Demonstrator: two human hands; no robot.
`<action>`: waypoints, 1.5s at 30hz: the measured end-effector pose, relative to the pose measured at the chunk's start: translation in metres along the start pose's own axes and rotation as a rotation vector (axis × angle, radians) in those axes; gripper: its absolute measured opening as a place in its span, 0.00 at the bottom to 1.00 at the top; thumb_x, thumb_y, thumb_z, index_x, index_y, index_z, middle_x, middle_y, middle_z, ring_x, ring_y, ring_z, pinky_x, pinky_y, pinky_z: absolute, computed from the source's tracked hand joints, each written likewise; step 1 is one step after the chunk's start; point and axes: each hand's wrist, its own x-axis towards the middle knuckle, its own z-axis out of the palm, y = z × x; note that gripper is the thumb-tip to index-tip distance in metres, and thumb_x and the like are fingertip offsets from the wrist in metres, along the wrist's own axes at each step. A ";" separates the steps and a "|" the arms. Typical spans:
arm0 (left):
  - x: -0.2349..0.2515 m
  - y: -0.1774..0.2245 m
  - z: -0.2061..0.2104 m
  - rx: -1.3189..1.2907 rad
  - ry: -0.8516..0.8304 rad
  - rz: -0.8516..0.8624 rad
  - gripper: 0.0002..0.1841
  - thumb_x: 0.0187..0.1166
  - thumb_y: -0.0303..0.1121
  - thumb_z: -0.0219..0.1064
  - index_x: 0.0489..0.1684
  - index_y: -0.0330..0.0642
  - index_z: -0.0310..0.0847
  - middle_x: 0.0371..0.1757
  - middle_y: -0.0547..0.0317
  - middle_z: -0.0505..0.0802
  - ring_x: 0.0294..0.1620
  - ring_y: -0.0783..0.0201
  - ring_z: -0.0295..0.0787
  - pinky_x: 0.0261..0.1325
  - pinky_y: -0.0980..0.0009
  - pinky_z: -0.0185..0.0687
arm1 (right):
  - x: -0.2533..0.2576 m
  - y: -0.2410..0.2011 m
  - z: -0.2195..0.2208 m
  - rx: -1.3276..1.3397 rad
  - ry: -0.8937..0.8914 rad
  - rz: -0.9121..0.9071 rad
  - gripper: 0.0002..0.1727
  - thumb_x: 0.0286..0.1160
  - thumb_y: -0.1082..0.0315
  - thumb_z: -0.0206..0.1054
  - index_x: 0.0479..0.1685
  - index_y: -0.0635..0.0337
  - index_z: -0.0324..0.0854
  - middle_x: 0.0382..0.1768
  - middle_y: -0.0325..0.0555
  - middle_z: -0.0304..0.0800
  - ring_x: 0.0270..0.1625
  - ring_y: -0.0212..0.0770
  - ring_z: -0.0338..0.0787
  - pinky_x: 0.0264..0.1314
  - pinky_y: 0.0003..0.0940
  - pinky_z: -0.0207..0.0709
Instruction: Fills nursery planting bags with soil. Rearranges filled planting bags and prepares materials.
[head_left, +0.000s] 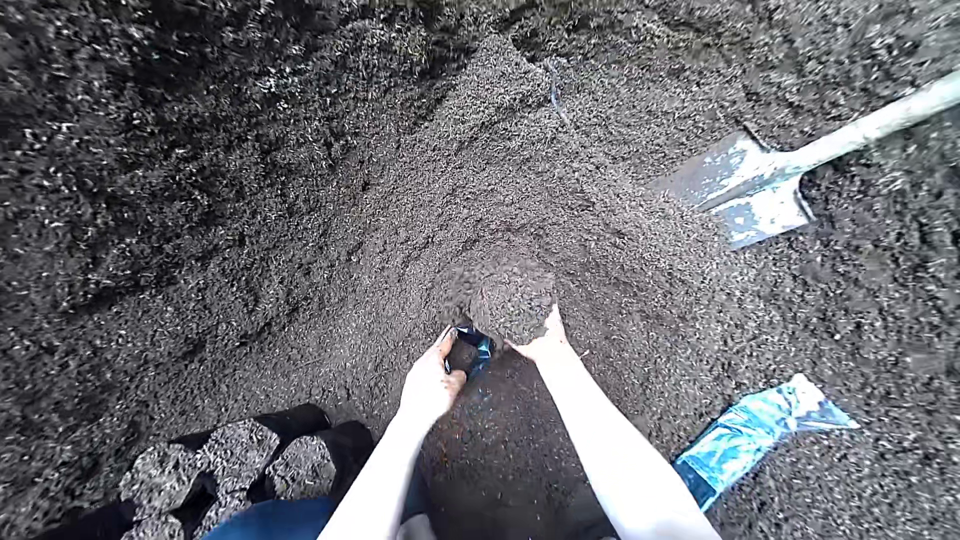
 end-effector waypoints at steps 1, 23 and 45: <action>0.001 0.001 0.000 -0.003 -0.005 0.004 0.39 0.77 0.28 0.63 0.95 0.50 0.57 0.94 0.60 0.65 0.91 0.58 0.65 0.90 0.50 0.60 | -0.015 0.002 0.005 0.001 -0.022 0.022 0.52 0.74 0.18 0.24 0.75 0.49 0.68 0.59 0.55 0.86 0.59 0.54 0.88 0.52 0.57 0.85; -0.080 -0.010 0.002 -0.139 0.202 0.177 0.29 0.85 0.29 0.58 0.89 0.54 0.67 0.80 0.49 0.83 0.80 0.48 0.79 0.80 0.40 0.70 | -0.119 0.045 0.053 -2.074 0.096 -0.379 0.17 0.90 0.60 0.59 0.62 0.64 0.83 0.55 0.63 0.91 0.61 0.62 0.90 0.65 0.63 0.80; -0.018 0.005 0.052 0.403 0.069 0.026 0.22 0.92 0.38 0.51 0.83 0.58 0.75 0.75 0.46 0.86 0.72 0.40 0.85 0.68 0.37 0.79 | -0.133 0.092 -0.001 -2.278 -0.280 -0.030 0.38 0.87 0.43 0.57 0.85 0.67 0.67 0.88 0.62 0.63 0.89 0.54 0.66 0.89 0.51 0.62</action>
